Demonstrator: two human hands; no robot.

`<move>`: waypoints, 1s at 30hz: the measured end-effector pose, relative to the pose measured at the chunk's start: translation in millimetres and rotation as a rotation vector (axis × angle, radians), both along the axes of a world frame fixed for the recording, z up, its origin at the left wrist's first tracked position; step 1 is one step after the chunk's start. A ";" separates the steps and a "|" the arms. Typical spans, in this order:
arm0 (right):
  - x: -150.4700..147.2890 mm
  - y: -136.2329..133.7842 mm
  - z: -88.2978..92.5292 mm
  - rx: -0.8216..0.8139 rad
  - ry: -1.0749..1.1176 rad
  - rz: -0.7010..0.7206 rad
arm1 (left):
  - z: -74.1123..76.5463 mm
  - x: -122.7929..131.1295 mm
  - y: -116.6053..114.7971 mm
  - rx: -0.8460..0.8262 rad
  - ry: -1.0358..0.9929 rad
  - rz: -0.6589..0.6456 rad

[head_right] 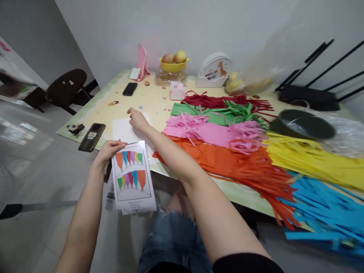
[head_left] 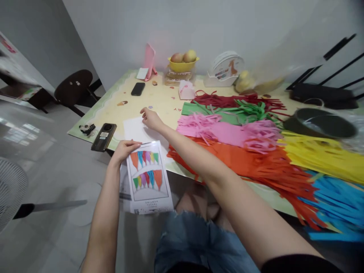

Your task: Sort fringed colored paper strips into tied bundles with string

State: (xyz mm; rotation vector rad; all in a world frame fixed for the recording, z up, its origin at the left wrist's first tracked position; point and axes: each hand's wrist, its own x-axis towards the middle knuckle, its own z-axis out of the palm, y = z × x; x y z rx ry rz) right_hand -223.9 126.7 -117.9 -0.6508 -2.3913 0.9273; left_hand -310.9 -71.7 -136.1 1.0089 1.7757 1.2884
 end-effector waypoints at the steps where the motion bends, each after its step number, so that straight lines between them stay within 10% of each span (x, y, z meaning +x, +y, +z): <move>1: -13.5 0.5 -4.6 0.006 -0.002 0.014 | -3.7 -0.9 -0.8 0.001 0.000 -0.005; 10: -81.1 11.5 -40.4 0.091 -0.085 0.093 | -6.6 -4.5 -1.4 0.029 -0.049 -0.035; 30: -87.7 17.4 -35.6 0.306 -0.220 0.231 | -11.0 -5.4 0.2 0.040 -0.038 -0.118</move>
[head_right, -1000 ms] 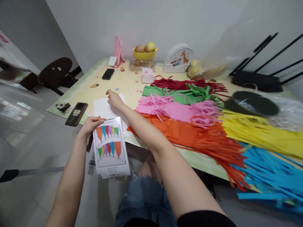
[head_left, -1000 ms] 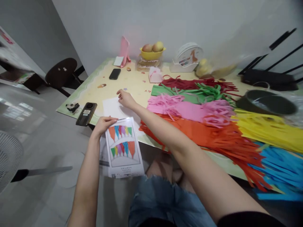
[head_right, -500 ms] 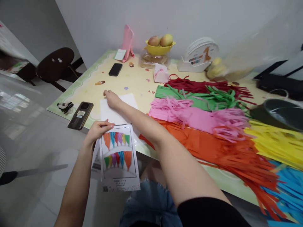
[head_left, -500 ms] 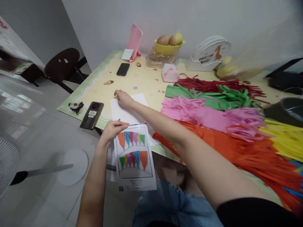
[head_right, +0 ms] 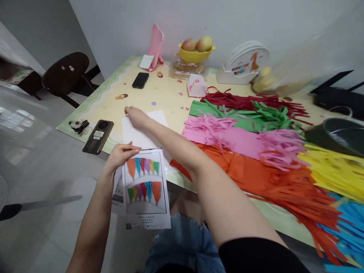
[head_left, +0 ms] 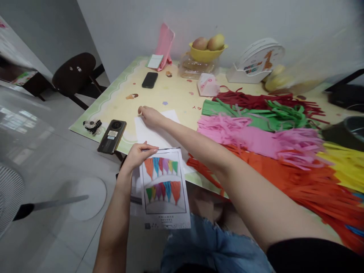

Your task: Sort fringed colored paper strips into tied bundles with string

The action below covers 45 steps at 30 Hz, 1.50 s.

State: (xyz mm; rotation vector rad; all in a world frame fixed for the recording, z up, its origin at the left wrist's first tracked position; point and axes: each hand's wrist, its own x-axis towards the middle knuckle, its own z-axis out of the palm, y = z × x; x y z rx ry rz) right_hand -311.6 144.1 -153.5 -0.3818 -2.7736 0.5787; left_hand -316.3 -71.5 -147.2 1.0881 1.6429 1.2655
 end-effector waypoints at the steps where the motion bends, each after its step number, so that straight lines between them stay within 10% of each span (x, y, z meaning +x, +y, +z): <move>1: -0.3 -0.2 0.5 0.004 -0.004 0.002 | 0.2 0.2 0.0 0.001 0.002 0.001; 15: 8.5 3.4 6.5 -0.034 0.059 -0.027 | 1.4 -0.2 0.5 -0.001 0.006 0.037; 20: 24.8 3.3 25.3 -0.517 0.348 -0.262 | 1.8 -1.7 0.0 -0.019 0.004 0.062; 27: 116.2 -41.0 73.6 -0.891 0.592 -0.126 | 12.5 -3.3 -1.2 0.003 0.050 0.109; 31: 188.0 -82.7 93.3 -0.959 0.712 -0.063 | 44.0 3.6 -12.3 0.049 0.077 0.181; 37: 293.4 -150.7 111.4 -0.903 0.795 -0.122 | 97.0 94.1 -47.0 0.183 0.342 0.133; 45: 432.3 -217.9 62.3 -0.901 0.776 -0.469 | 43.9 267.1 -48.4 0.102 0.133 -0.055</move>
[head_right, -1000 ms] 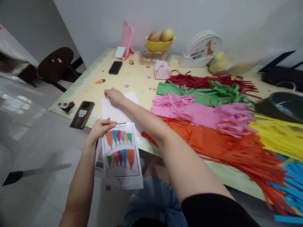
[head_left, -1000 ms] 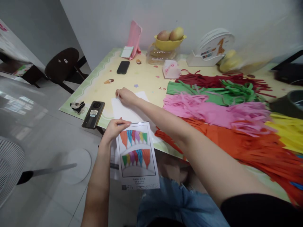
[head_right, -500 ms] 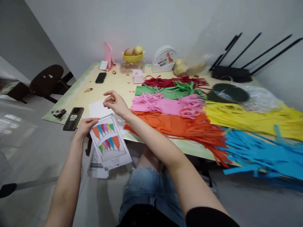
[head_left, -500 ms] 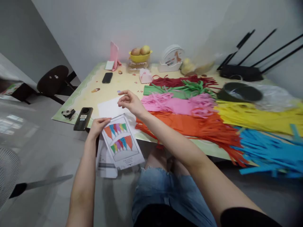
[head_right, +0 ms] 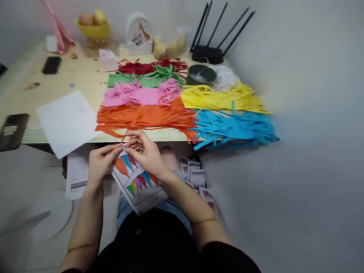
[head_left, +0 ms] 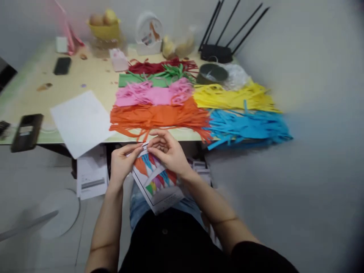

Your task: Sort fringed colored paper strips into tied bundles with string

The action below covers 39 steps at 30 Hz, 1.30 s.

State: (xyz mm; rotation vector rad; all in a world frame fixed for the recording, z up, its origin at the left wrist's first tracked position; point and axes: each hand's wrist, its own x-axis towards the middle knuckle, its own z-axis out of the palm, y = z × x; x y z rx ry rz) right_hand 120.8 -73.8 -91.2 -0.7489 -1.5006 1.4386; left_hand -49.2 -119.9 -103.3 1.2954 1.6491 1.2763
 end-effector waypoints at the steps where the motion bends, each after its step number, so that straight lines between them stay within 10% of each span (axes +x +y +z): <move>1: 12.8 -3.7 -7.6 -0.005 -0.024 -0.051 | -5.3 12.5 1.4 -0.021 -0.006 -0.023; 10: 58.7 -22.8 -18.1 0.024 -0.097 -0.238 | 4.3 57.4 0.2 -0.022 0.117 -0.124; 39: 81.9 -11.1 -13.4 0.337 -0.616 -0.453 | 8.6 55.5 -16.1 0.237 0.293 -0.137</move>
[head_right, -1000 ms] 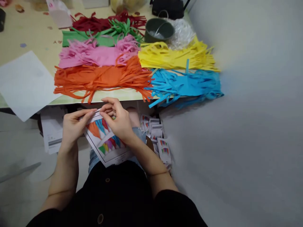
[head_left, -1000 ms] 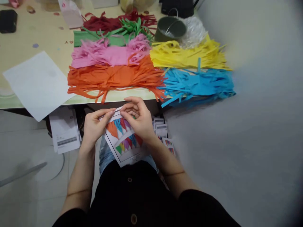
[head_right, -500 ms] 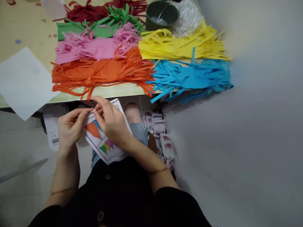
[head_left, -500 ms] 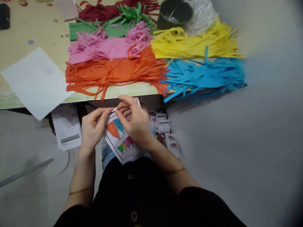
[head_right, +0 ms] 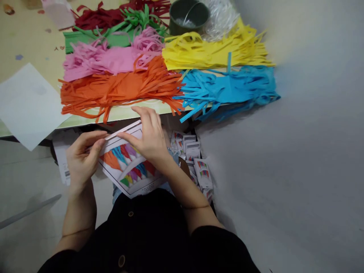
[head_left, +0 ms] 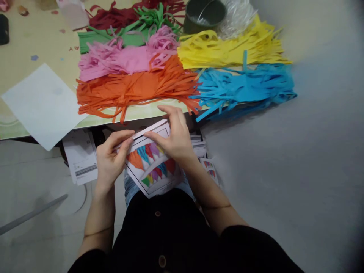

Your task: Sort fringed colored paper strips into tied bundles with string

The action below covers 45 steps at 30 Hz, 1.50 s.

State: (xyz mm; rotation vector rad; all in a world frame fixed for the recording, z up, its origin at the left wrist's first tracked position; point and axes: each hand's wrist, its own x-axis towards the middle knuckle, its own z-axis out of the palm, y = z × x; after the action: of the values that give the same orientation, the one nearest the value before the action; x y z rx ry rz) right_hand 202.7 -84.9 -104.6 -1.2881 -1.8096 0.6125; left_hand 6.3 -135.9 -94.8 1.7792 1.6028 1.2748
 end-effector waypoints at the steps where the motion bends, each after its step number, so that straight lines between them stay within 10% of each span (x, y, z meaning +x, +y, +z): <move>1: 3.3 1.0 -3.4 -0.064 0.039 0.019 | -1.2 -0.2 0.9 0.018 0.005 -0.024; 17: 10.7 -1.3 -1.8 -0.310 0.227 0.033 | 7.4 -4.0 13.1 0.148 0.473 -0.287; 26: 13.6 -7.1 7.5 -0.325 0.249 0.026 | 19.0 17.2 25.8 0.191 0.759 -0.164; 32: 40.2 -16.8 -24.8 -0.620 0.583 0.374 | 28.3 5.4 39.3 0.107 0.658 -0.146; 37: 69.9 -30.8 -47.9 -0.643 0.369 0.347 | 28.6 1.3 53.4 0.029 0.568 -0.133; 45: 94.1 -38.7 -24.9 -0.417 0.027 0.397 | 33.2 -12.7 57.9 -0.245 0.488 -0.421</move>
State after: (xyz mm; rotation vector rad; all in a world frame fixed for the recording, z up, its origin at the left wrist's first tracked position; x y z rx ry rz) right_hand 296.8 -123.6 -129.6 -1.1720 -1.9980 1.2733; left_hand -6.4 -78.0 -61.6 2.2142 1.4196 0.4551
